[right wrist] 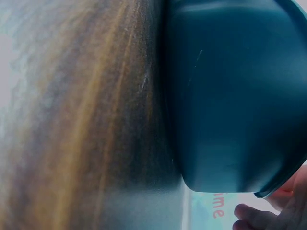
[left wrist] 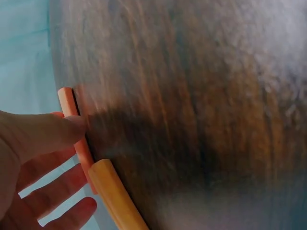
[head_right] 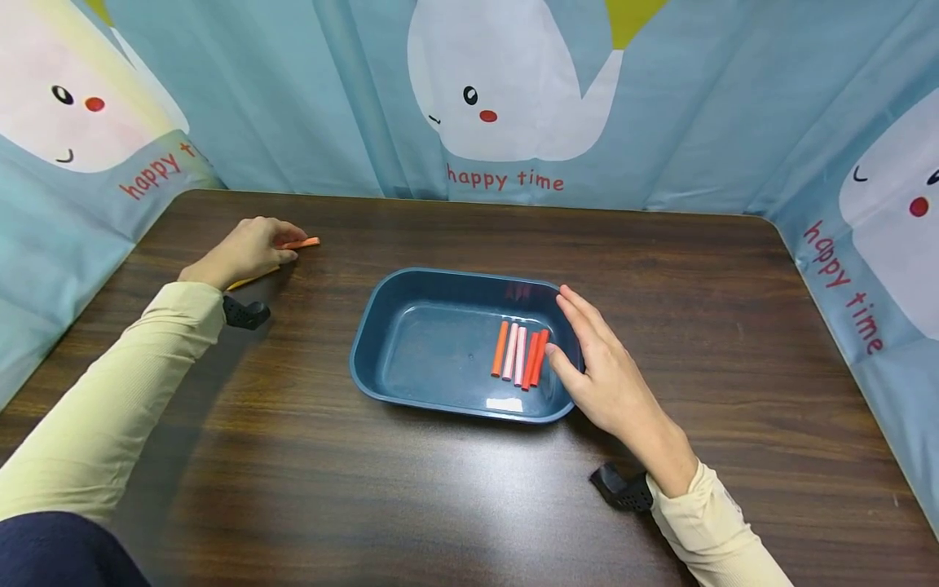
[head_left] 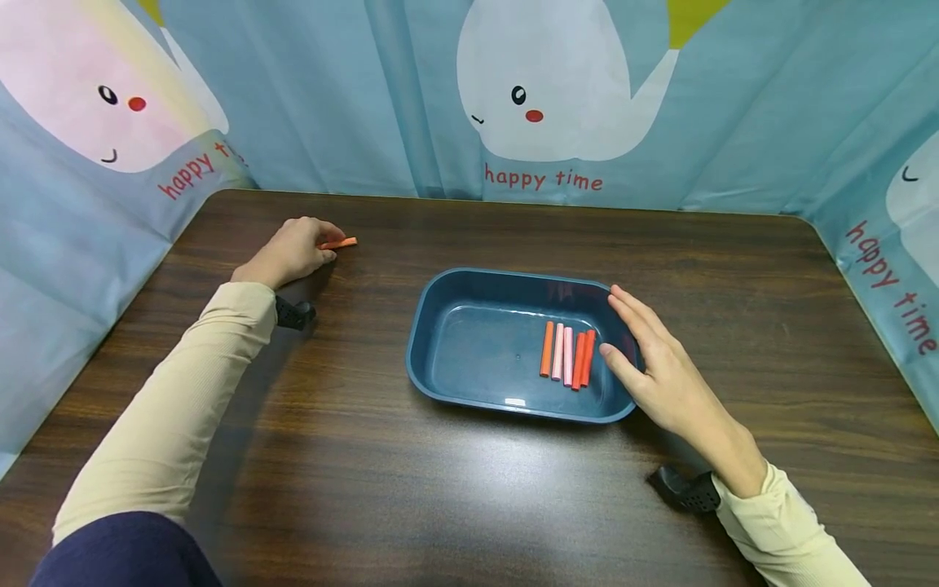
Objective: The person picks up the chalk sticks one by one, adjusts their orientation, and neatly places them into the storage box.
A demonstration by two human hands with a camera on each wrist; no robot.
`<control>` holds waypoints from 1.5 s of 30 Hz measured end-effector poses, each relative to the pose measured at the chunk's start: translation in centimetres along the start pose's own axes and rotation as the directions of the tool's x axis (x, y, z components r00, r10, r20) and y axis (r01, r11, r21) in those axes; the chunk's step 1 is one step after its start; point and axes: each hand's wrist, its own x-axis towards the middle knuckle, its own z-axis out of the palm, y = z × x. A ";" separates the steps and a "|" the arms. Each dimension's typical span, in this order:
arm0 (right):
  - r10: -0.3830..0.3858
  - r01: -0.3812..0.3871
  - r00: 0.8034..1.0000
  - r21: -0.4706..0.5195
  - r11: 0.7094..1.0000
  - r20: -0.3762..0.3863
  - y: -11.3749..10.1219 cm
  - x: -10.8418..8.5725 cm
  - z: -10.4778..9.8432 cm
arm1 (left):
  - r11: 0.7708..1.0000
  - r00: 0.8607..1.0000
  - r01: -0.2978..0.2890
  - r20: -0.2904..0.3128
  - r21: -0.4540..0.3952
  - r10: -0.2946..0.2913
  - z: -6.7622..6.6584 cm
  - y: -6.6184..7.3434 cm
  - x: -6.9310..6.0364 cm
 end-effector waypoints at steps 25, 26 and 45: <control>-0.020 0.020 1.000 0.004 1.000 -0.014 0.1 -0.1 0.0 | 0.993 0.991 -0.115 -0.073 -0.007 0.114 0.2 1.1 0.1; -0.020 0.020 1.000 0.003 1.000 -0.014 0.1 -0.1 0.0 | 0.993 0.990 -0.118 -0.074 -0.011 0.117 0.2 1.3 0.0; -0.011 0.011 1.000 0.007 1.000 -0.007 0.1 -0.1 0.0 | 0.981 0.981 -0.146 -0.149 -0.128 0.126 0.1 4.4 -2.6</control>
